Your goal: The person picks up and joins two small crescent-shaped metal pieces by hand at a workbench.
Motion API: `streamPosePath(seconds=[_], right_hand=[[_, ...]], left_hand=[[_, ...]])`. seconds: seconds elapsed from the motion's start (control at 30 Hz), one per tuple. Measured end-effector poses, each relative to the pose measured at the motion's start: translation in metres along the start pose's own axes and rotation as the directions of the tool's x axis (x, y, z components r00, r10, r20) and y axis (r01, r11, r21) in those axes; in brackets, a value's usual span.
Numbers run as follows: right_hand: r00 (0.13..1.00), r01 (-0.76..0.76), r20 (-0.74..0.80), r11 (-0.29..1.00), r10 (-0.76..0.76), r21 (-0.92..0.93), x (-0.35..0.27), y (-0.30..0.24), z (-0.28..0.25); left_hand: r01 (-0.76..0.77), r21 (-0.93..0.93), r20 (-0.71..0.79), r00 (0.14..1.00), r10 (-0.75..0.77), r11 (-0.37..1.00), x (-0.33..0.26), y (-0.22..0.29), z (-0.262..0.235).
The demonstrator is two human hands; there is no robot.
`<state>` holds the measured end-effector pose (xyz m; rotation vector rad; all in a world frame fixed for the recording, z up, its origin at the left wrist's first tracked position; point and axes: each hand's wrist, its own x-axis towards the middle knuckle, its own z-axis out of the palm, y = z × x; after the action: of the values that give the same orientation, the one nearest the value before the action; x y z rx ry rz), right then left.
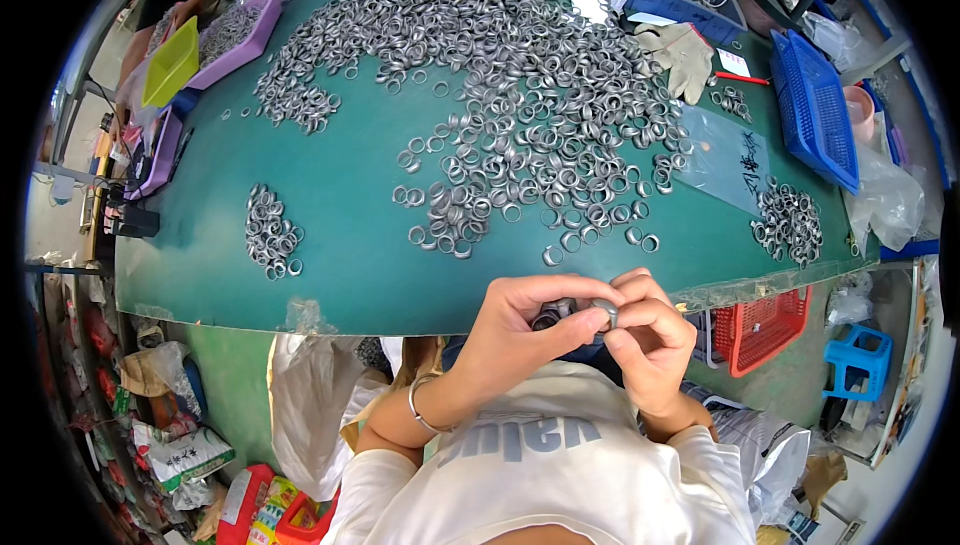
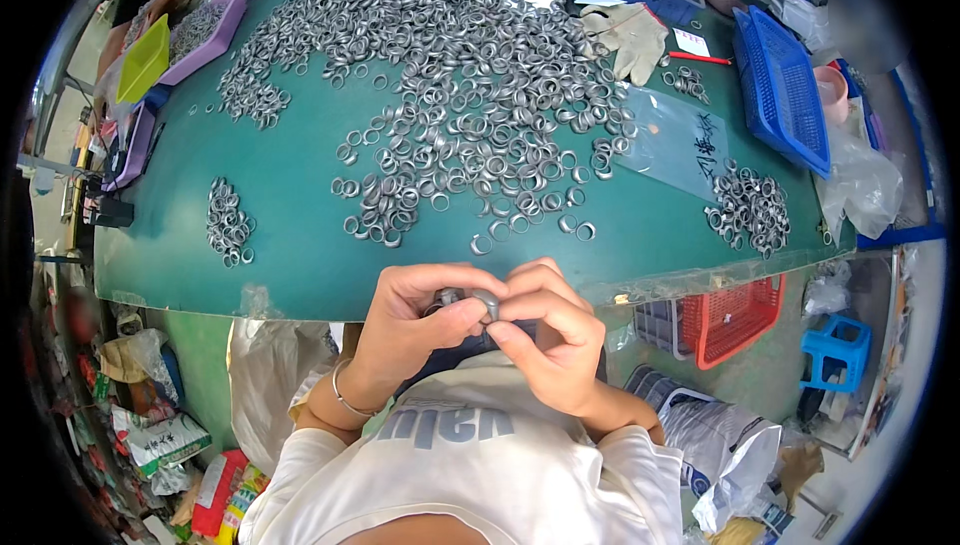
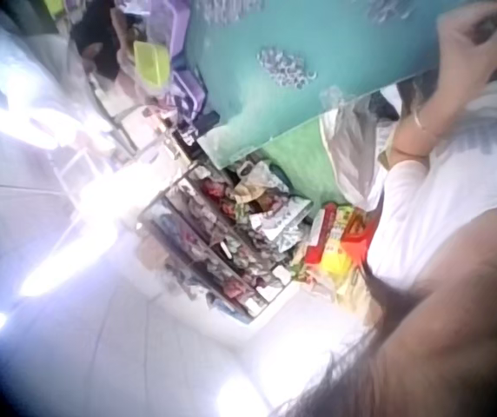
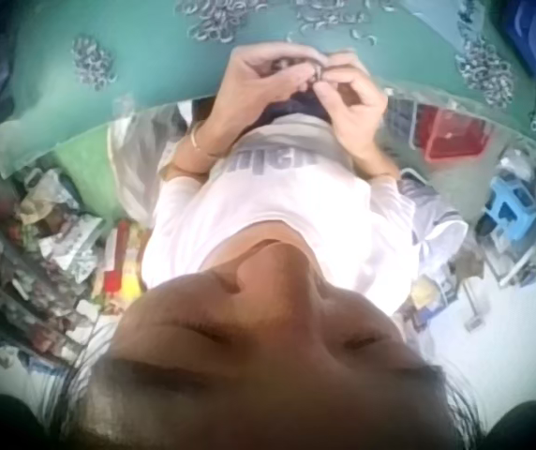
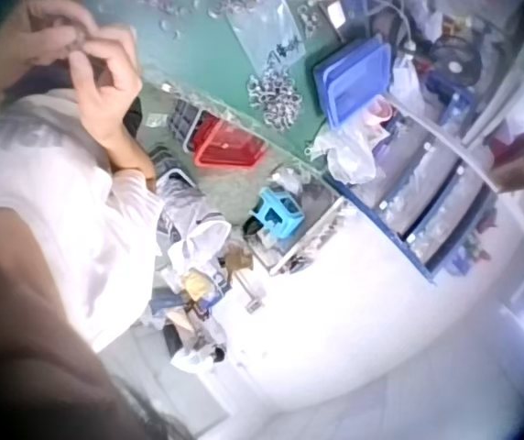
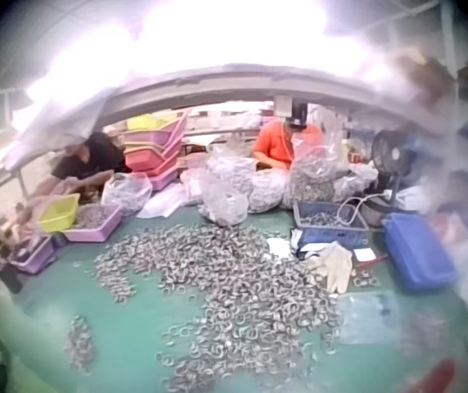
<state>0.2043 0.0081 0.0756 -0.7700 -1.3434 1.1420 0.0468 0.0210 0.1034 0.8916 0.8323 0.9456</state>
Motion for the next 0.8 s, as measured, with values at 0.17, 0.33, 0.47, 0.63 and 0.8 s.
streamPosePath(seconds=[0.17, 0.33, 0.47, 0.63, 0.8], right_hand=[[0.999, 0.045, -0.008, 0.996, -0.046, -0.079, 0.0014, -0.0030, -0.0047], [0.997, 0.074, -0.002, 0.989, -0.075, -0.132, 0.0014, -0.0033, -0.0084], [0.998, 0.068, -0.010, 0.992, -0.069, -0.109, 0.0004, -0.0030, -0.0086], [1.000, 0.002, -0.013, 1.000, -0.002, 0.006, -0.0010, -0.0030, -0.0091], [1.000, -0.006, -0.021, 0.999, 0.007, 0.052, -0.0003, -0.0029, -0.0098]], left_hand=[[-0.028, 0.019, 0.061, 0.998, 0.027, 0.999, 0.0048, -0.0011, 0.0010], [0.002, 0.039, 0.098, 0.995, -0.006, 0.999, 0.0078, 0.0023, 0.0019], [0.053, 0.018, 0.112, 0.992, -0.054, 0.998, 0.0086, 0.0033, 0.0025], [0.061, -0.045, 0.133, 0.990, -0.055, 0.997, 0.0084, 0.0027, 0.0043], [-0.039, -0.048, 0.144, 0.989, 0.046, 0.998, 0.0058, -0.0033, 0.0056]])
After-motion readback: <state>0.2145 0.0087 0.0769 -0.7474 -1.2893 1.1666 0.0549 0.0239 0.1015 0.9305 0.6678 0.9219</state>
